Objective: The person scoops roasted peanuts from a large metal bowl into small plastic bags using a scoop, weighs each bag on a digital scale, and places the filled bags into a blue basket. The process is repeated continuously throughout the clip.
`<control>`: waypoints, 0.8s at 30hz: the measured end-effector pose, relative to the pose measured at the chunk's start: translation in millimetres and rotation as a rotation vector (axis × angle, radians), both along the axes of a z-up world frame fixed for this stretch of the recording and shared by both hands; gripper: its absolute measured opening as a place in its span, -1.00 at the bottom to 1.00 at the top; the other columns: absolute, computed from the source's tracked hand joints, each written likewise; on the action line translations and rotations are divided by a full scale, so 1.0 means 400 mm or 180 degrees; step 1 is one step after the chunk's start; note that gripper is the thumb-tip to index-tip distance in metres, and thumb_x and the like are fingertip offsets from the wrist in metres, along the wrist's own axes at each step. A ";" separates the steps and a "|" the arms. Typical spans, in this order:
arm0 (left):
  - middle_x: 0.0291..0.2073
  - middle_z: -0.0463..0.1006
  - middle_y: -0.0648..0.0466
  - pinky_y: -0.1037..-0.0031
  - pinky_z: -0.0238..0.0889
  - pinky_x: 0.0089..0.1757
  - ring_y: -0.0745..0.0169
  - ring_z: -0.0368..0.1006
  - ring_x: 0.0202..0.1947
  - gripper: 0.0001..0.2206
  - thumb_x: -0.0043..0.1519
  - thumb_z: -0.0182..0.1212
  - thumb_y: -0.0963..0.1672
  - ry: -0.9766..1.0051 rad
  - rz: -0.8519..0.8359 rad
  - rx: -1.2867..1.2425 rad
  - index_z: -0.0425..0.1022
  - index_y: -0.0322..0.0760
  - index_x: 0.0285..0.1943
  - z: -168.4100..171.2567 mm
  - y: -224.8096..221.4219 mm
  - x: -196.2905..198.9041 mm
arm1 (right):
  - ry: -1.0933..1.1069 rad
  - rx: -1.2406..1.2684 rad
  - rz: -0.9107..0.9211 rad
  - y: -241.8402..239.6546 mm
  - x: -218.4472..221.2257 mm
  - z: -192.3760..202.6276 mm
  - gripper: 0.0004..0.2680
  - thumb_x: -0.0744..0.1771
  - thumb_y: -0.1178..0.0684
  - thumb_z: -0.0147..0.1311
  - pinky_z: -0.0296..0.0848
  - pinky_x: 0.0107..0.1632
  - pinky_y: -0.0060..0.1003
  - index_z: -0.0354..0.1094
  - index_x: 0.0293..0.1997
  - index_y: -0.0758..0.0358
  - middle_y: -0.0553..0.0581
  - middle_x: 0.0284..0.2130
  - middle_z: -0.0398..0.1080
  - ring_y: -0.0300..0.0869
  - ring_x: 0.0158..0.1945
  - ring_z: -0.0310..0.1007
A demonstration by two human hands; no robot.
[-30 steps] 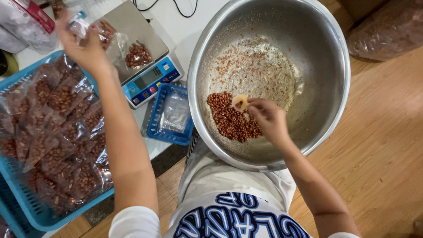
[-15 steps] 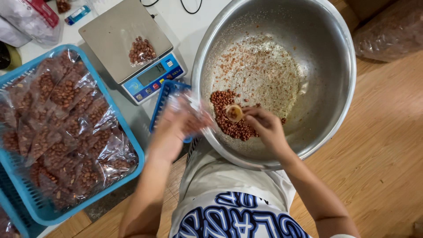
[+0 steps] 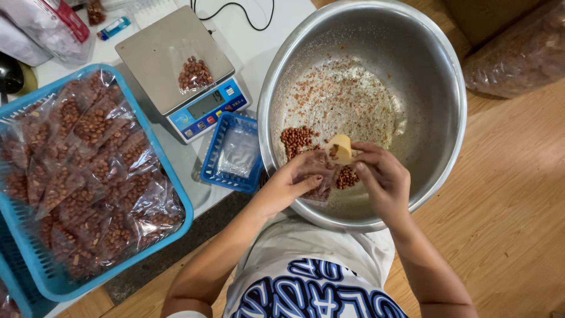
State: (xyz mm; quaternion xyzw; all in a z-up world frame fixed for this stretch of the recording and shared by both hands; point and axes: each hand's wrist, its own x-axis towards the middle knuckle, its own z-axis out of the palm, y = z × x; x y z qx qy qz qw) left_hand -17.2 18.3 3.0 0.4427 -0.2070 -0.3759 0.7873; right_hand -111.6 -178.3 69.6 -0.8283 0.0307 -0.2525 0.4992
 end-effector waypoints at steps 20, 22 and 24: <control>-0.19 0.71 0.04 0.35 0.37 -0.05 0.07 0.59 -0.14 -0.85 0.12 0.37 -0.13 -0.2913 0.4140 0.2236 0.72 -0.18 -0.15 -0.245 0.215 0.803 | 0.0738 0.1208 -0.0635 -0.014 -0.041 -0.099 -0.95 0.39 0.21 0.12 0.49 0.02 -0.49 0.46 -0.11 0.34 0.19 -0.01 0.51 -0.23 0.01 0.49; -0.15 0.72 0.05 0.41 0.37 0.01 0.15 0.61 -0.10 -0.75 0.07 0.49 -0.09 -0.2502 0.4384 0.1962 0.72 -0.14 -0.07 -0.210 0.226 0.813 | 0.0777 0.1320 -0.0664 -0.020 -0.053 -0.110 -0.96 0.39 0.23 0.10 0.54 -0.04 -0.48 0.44 -0.12 0.36 0.24 0.03 0.50 -0.21 -0.02 0.50; -0.24 0.65 0.12 0.49 0.38 -0.22 0.28 0.54 -0.29 -0.67 0.04 0.24 -0.26 -0.1268 0.4599 0.0895 0.59 -0.05 -0.04 -0.176 0.237 0.832 | 0.0554 0.1563 -0.0451 -0.028 -0.059 -0.118 -0.93 0.42 0.21 0.09 0.50 -0.11 -0.43 0.41 -0.10 0.42 0.33 0.01 0.47 -0.20 -0.14 0.46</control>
